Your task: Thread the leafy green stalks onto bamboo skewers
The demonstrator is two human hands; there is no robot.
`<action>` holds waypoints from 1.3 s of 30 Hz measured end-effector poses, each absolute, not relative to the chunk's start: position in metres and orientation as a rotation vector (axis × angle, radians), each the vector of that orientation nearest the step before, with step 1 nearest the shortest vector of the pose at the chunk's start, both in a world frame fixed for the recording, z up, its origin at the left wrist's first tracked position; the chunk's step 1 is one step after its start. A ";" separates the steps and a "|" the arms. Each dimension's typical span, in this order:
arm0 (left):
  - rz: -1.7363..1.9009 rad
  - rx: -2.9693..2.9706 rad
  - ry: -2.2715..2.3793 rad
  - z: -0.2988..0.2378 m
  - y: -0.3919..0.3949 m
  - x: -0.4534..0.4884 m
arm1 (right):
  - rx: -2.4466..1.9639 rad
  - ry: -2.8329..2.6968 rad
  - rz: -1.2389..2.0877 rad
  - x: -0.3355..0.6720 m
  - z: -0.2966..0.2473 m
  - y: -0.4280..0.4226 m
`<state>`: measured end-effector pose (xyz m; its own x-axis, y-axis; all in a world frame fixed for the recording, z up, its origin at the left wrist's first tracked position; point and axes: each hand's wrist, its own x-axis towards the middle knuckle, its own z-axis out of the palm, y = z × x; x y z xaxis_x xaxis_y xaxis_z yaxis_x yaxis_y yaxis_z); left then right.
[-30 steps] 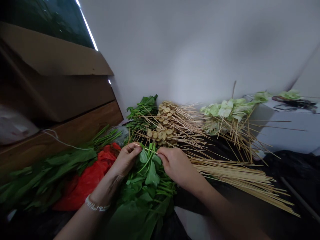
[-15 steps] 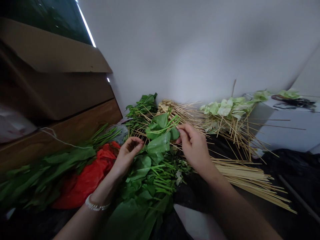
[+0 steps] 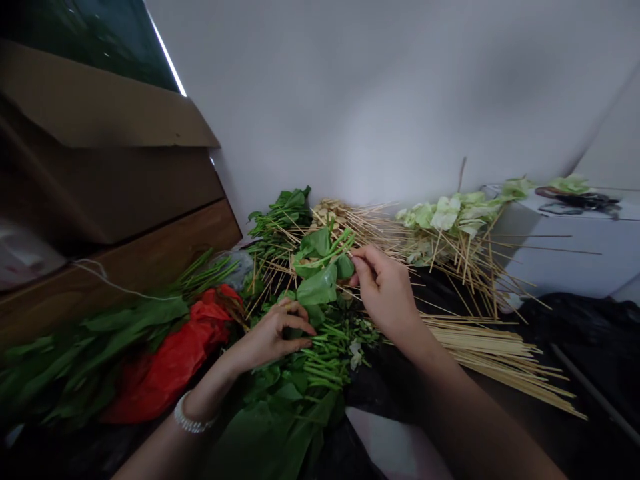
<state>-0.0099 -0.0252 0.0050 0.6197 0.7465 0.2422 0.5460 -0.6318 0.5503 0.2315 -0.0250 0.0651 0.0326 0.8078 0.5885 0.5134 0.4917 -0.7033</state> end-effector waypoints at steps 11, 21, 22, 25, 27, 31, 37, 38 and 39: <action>1.597 1.396 0.859 0.018 -0.013 -0.024 | -1.152 -1.638 0.332 0.231 0.066 -0.026; 1.603 0.856 0.663 0.021 -0.008 -0.025 | -1.087 -1.789 0.562 0.232 0.073 -0.032; 1.605 0.827 0.664 0.020 -0.007 -0.025 | -1.071 -1.833 0.623 0.231 0.074 -0.034; 1.615 0.807 0.685 0.018 -0.004 -0.026 | -1.048 -1.975 0.727 0.226 0.073 -0.038; 1.627 0.821 0.710 0.016 -0.003 -0.027 | -1.047 -2.048 0.718 0.221 0.070 -0.039; 1.618 0.844 0.724 0.015 -0.003 -0.027 | -1.056 -2.135 0.648 0.215 0.063 -0.037; 1.618 0.893 0.740 0.015 -0.004 -0.026 | -1.068 -2.150 0.619 0.212 0.059 -0.038; 1.621 0.893 0.744 0.015 -0.003 -0.025 | -1.070 -2.154 0.617 0.212 0.059 -0.038; 1.624 0.892 0.747 0.015 -0.004 -0.025 | -1.072 -2.158 0.613 0.211 0.060 -0.038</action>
<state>-0.0248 -0.0035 0.0152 -0.1317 0.9761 0.1727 -0.5043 -0.2160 0.8361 0.2113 -0.0383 0.0596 -0.4597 0.8212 0.3380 0.5206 0.5576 -0.6466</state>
